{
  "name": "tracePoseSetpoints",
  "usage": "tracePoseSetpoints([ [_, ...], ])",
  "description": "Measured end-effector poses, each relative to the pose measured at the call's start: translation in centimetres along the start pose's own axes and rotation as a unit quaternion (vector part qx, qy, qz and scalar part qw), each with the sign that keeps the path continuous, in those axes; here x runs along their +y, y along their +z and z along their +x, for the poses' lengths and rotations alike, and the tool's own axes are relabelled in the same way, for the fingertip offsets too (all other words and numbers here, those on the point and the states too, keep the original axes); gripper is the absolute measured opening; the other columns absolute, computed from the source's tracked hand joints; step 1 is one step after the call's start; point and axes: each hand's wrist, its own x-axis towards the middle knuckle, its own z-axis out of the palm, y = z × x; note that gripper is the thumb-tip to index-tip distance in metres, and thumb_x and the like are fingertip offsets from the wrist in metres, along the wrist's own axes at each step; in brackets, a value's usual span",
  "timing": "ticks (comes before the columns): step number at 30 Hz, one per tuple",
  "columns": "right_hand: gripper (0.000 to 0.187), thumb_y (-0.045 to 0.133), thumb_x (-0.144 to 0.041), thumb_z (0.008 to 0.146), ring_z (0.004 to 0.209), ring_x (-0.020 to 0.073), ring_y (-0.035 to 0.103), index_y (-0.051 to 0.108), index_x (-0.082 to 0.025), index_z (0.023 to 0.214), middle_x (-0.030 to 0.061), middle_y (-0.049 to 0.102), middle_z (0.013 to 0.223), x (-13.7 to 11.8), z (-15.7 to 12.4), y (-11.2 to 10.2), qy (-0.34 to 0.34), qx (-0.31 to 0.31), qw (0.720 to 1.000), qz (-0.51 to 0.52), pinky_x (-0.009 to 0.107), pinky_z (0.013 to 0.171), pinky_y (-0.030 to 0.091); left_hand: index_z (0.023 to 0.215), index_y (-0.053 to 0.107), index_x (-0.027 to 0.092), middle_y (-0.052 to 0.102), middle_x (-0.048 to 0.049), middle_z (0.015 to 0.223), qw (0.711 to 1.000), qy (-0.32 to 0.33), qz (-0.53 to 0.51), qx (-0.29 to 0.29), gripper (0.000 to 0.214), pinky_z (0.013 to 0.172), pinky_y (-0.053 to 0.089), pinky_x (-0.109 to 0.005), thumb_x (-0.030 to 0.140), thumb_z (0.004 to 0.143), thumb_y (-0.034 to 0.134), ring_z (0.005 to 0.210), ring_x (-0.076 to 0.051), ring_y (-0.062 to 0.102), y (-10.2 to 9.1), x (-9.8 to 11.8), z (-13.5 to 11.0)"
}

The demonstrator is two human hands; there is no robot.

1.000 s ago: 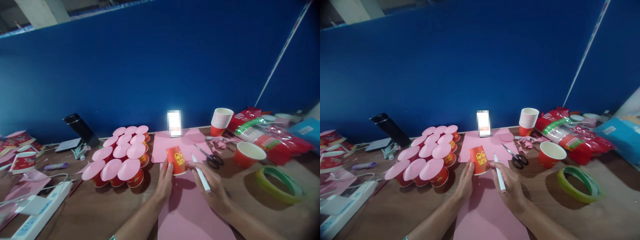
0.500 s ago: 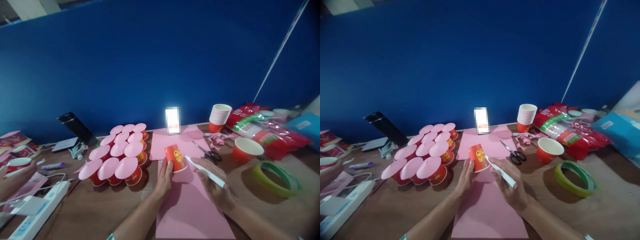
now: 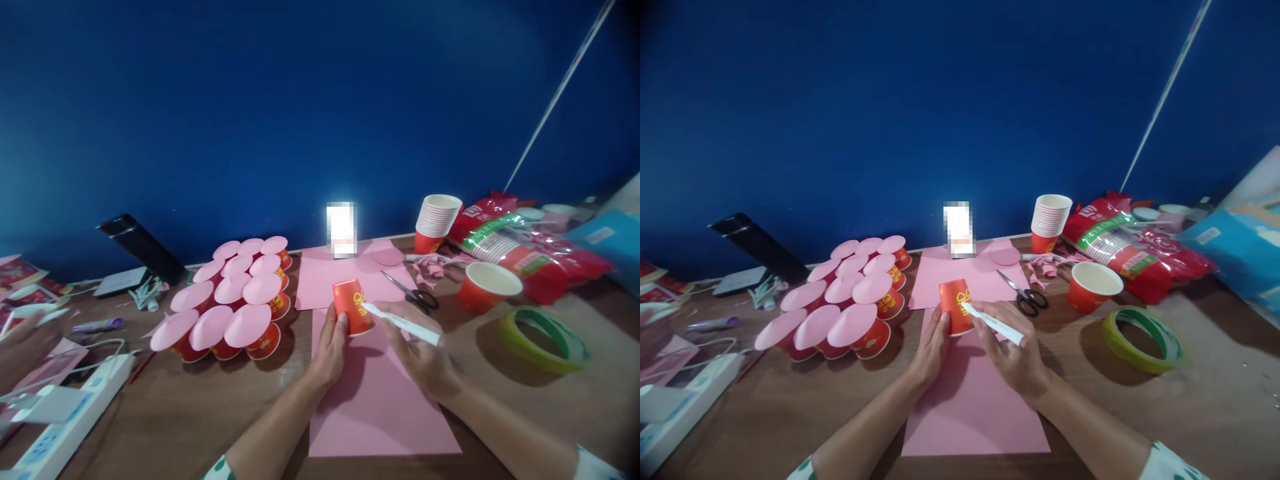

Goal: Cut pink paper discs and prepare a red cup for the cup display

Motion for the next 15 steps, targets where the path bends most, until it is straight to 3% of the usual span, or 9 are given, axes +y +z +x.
tracePoseSetpoints([
  [6,0.013,0.059,-0.015,0.092,0.084,0.0168,0.066,0.065,-0.019,0.102,0.0049,0.069,0.091,0.1,-0.1,0.3,0.046,0.018,0.999,0.007,0.028,0.077,0.054,0.139,0.047,0.019,0.054,-0.0128,0.141,0.999,0.01,0.046,-0.003,0.062,0.116,0.031,-0.044,0.059,0.093,0.041,0.137,-0.029,0.043,0.3,1.5,-0.3],
  [10,0.016,0.057,-0.014,0.092,0.088,0.0165,0.067,0.064,-0.02,0.106,0.0044,0.069,0.094,0.2,-0.3,0.4,0.046,0.009,0.999,0.019,0.028,0.079,0.053,0.139,0.047,0.017,0.051,-0.0147,0.144,0.999,0.0,0.052,0.003,0.06,0.118,0.028,-0.045,0.057,0.094,0.04,0.138,-0.029,0.041,0.4,1.6,-0.4],
  [15,0.02,0.057,-0.013,0.093,0.091,0.0163,0.067,0.063,-0.021,0.11,0.0045,0.069,0.097,0.3,-0.3,0.3,0.033,-0.006,0.999,0.004,0.028,0.083,0.053,0.142,0.042,0.02,0.049,-0.0111,0.147,0.999,0.011,0.046,-0.024,0.056,0.114,0.035,-0.043,0.053,0.097,0.038,0.14,-0.028,0.038,0.3,1.6,-0.5],
])
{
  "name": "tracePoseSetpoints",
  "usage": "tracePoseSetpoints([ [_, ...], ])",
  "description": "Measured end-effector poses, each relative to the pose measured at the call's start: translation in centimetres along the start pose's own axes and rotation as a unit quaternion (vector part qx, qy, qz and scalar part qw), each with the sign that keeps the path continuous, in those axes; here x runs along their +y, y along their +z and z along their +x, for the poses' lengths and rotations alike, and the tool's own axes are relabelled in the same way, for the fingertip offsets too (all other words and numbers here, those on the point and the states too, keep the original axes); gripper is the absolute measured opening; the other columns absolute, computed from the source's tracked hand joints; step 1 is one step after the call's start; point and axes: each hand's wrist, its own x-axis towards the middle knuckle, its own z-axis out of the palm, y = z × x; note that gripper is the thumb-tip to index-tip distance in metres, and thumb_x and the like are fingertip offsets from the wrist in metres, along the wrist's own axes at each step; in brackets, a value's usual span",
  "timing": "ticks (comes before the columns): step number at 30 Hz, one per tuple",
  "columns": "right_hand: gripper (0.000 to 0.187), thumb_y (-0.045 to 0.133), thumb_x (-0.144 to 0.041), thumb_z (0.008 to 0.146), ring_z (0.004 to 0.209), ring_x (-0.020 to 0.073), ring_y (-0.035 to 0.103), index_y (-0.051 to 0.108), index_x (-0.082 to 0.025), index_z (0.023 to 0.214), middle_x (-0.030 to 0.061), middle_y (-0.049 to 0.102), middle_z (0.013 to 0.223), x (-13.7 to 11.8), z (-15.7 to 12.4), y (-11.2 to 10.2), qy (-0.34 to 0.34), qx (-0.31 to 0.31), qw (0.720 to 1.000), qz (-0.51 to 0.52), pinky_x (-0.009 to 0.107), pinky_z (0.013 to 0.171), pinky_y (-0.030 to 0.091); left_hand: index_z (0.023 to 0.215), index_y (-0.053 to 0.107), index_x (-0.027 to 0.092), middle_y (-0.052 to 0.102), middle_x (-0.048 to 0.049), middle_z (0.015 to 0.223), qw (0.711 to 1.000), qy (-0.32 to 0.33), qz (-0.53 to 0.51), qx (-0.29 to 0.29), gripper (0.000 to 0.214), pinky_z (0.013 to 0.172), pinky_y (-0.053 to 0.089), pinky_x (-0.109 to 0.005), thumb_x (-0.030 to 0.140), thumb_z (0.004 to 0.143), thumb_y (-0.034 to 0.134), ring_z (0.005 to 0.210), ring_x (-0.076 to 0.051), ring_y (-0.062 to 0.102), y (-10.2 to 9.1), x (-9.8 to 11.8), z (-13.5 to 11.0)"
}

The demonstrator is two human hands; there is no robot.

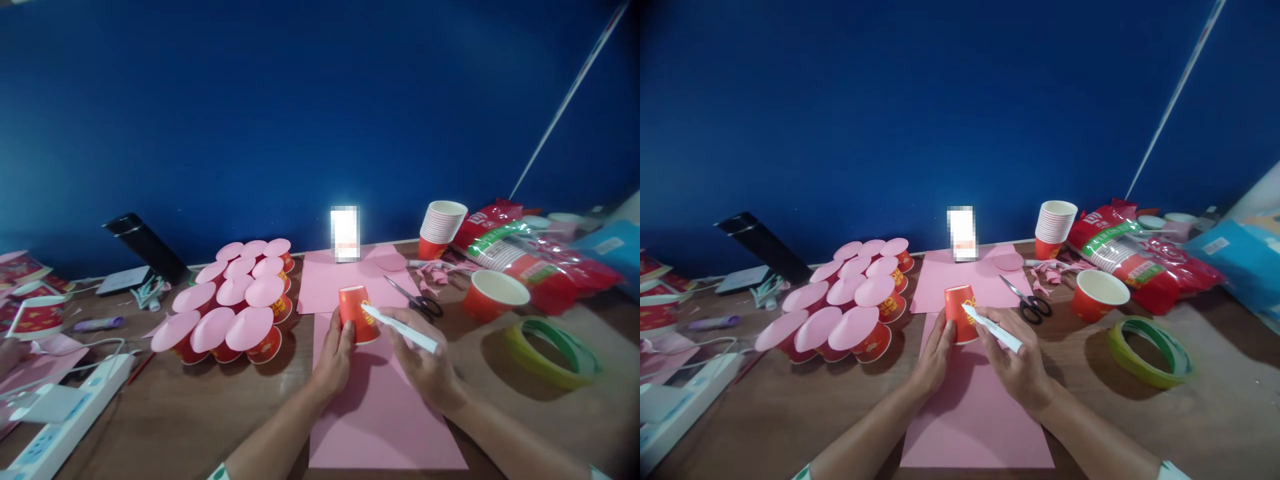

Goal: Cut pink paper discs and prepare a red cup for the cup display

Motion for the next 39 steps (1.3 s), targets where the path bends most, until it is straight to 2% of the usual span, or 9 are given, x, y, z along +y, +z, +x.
tracePoseSetpoints([
  [7,0.023,0.056,-0.012,0.093,0.096,0.0186,0.069,0.064,-0.02,0.112,0.0073,0.072,0.105,-0.15,0.17,-0.18,-0.014,-0.005,1.0,-0.001,0.029,0.085,0.054,0.144,0.038,0.02,0.046,-0.0111,0.149,1.0,-0.006,0.003,0.0,0.056,0.112,0.036,-0.041,0.052,0.098,0.036,0.142,-0.028,0.036,-0.01,-0.29,0.05],
  [12,0.02,0.054,-0.016,0.094,0.091,0.0186,0.071,0.064,-0.019,0.111,0.0072,0.073,0.1,-0.33,0.04,-0.34,0.024,0.0,1.0,0.013,0.029,0.082,0.057,0.143,0.039,0.019,0.049,-0.0118,0.146,1.0,0.003,0.004,-0.007,0.055,0.112,0.035,-0.039,0.051,0.098,0.036,0.139,-0.026,0.039,-0.05,0.0,-0.04],
  [22,0.015,0.06,-0.022,0.092,0.083,0.0193,0.071,0.065,-0.02,0.105,0.0067,0.073,0.094,-0.09,-0.12,-0.01,0.047,0.019,0.999,0.009,0.03,0.077,0.058,0.142,0.04,0.018,0.049,-0.0135,0.145,1.0,-0.004,0.007,-0.002,0.056,0.11,0.036,-0.04,0.052,0.098,0.035,0.136,-0.027,0.043,-0.1,-0.22,0.04],
  [39,0.018,0.055,-0.016,0.094,0.09,0.0179,0.069,0.064,-0.021,0.11,0.0055,0.072,0.098,-0.37,0.24,0.05,0.004,0.01,1.0,-0.005,0.03,0.08,0.057,0.142,0.04,0.019,0.047,-0.0123,0.147,0.999,0.03,0.018,-0.005,0.053,0.114,0.031,-0.038,0.049,0.099,0.036,0.136,-0.024,0.043,0.12,-0.17,-0.01],
])
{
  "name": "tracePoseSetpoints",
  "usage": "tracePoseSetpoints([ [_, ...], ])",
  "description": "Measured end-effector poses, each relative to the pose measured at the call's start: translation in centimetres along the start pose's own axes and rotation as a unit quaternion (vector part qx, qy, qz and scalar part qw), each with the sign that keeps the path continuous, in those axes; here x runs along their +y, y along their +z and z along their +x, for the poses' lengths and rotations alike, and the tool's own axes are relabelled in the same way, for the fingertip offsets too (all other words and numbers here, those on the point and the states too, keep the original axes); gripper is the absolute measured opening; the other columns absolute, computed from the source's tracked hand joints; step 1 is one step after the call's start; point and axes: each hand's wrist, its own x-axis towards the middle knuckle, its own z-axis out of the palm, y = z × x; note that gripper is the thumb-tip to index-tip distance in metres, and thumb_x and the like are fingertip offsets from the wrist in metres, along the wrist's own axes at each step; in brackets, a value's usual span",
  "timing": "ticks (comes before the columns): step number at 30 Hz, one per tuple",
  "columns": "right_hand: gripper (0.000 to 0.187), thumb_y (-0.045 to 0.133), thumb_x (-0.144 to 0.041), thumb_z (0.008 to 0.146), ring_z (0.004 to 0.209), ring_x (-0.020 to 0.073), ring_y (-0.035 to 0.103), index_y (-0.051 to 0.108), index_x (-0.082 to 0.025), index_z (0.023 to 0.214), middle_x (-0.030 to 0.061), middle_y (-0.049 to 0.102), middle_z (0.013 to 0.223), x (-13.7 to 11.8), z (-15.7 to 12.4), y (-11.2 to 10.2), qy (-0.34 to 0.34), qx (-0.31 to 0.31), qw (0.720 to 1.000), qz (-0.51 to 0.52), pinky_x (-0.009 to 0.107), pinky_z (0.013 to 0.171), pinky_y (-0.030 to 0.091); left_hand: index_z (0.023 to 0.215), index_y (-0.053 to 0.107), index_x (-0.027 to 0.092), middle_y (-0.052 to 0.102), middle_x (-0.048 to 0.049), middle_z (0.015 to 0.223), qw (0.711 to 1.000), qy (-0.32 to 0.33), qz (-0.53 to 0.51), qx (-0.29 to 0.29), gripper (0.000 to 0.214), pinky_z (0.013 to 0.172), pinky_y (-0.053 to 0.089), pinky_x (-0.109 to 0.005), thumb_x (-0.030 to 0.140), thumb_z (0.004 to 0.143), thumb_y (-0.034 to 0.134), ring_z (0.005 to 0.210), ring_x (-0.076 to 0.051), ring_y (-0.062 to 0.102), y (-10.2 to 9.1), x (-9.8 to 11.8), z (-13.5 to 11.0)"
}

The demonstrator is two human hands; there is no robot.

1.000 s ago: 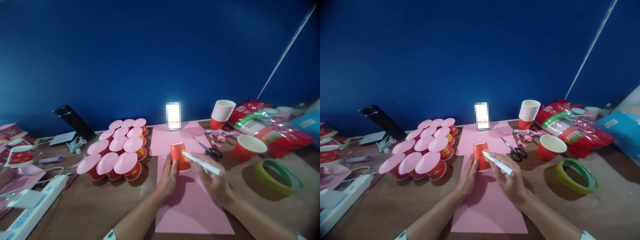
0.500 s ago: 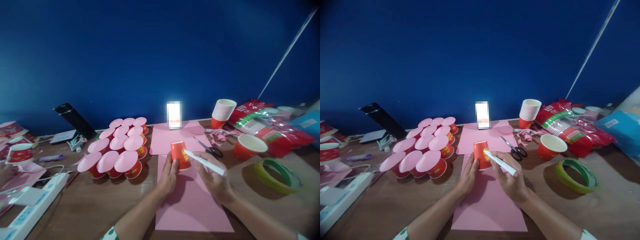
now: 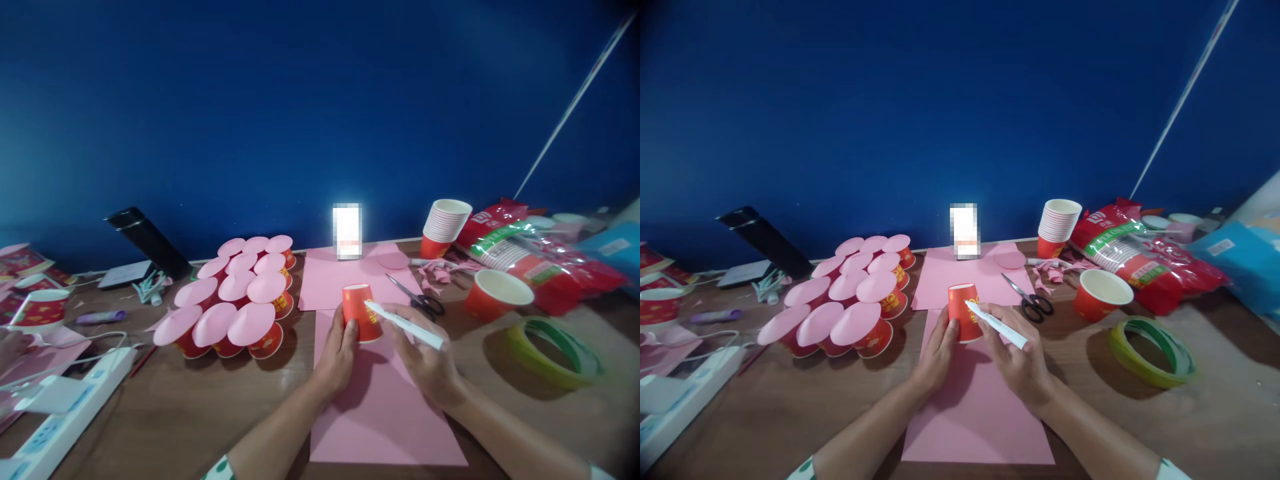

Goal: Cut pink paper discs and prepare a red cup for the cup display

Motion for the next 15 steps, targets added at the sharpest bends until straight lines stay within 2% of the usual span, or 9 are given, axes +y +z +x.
tracePoseSetpoints([
  [15,0.016,0.054,-0.022,0.095,0.085,0.0196,0.071,0.066,-0.02,0.106,0.0068,0.073,0.095,0.04,0.07,0.15,0.004,0.005,1.0,-0.006,0.031,0.076,0.059,0.142,0.04,0.019,0.048,-0.0123,0.146,1.0,-0.001,-0.004,-0.002,0.053,0.113,0.033,-0.038,0.049,0.098,0.037,0.135,-0.024,0.045,-0.02,-0.08,0.03],
])
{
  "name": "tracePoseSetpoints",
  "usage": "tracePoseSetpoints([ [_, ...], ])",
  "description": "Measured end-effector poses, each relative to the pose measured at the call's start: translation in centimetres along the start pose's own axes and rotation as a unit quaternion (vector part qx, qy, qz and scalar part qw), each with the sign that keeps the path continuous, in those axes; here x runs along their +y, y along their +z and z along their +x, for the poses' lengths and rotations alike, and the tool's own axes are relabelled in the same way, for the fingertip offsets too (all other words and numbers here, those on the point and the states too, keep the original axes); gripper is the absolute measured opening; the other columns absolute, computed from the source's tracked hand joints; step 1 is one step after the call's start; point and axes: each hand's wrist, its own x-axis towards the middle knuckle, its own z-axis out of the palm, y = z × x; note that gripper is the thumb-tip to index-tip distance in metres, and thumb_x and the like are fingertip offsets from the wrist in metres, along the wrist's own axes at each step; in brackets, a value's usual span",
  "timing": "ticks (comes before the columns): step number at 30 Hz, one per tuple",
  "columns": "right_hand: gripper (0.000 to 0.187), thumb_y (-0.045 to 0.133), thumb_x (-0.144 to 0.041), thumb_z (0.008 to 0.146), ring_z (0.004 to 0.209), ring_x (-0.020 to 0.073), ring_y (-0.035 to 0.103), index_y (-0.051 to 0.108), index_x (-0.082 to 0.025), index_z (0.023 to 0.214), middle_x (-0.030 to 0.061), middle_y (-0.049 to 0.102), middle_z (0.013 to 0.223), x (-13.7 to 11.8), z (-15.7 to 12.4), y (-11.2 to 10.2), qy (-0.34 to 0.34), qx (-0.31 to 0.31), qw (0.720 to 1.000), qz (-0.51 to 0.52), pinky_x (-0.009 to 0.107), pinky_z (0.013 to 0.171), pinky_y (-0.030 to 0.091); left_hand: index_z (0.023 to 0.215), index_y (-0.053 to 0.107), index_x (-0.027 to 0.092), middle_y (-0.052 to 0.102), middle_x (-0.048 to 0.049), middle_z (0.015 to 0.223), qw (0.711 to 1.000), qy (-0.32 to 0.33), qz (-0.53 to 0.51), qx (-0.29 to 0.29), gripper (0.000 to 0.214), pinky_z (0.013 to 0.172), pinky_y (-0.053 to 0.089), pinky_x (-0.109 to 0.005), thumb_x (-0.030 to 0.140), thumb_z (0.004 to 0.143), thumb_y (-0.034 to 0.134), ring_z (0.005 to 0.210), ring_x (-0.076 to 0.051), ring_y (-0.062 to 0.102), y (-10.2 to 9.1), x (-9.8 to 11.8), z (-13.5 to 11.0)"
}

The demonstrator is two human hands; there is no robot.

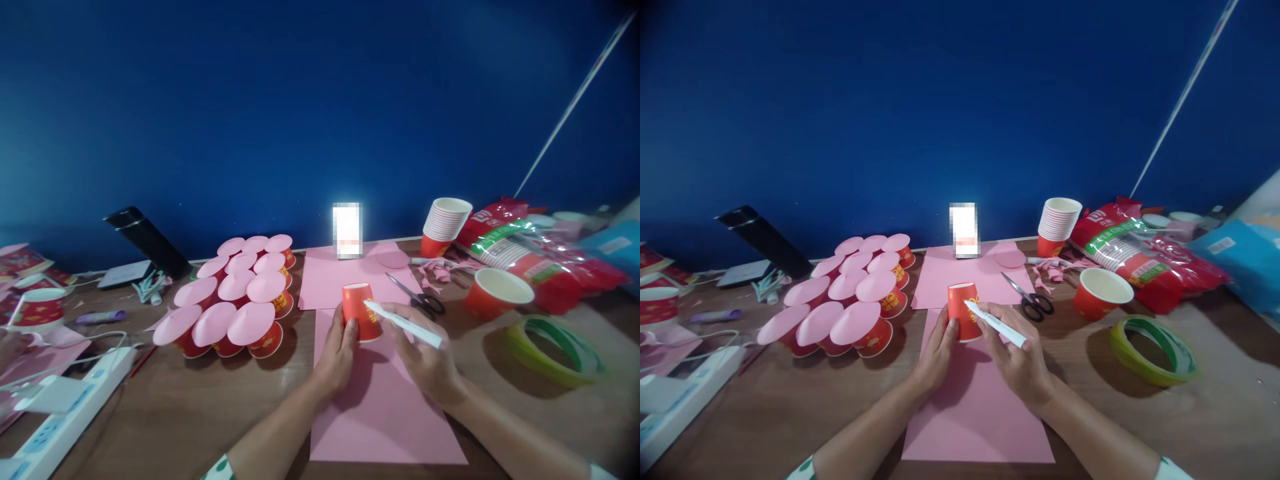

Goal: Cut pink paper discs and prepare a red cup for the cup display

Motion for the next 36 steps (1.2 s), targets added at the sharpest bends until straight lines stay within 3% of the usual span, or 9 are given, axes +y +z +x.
tracePoseSetpoints([
  [25,0.012,0.055,-0.018,0.094,0.083,0.0174,0.068,0.065,-0.019,0.101,0.0057,0.071,0.091,-0.15,-0.03,-0.1,0.0,-0.028,1.0,-0.004,0.029,0.076,0.056,0.141,0.041,0.019,0.049,-0.0127,0.146,1.0,-0.018,0.0,0.015,0.058,0.11,0.038,-0.039,0.054,0.096,0.039,0.133,-0.027,0.047,-0.1,-0.37,0.15],
  [36,0.014,0.054,-0.018,0.095,0.082,0.016,0.068,0.063,-0.021,0.106,0.004,0.069,0.091,-0.29,0.18,-0.28,-0.01,-0.013,1.0,-0.017,0.028,0.077,0.055,0.142,0.04,0.018,0.047,-0.013,0.148,1.0,-0.004,-0.002,-0.002,0.054,0.111,0.037,-0.04,0.05,0.098,0.036,0.139,-0.027,0.039,-0.07,0.05,0.05],
])
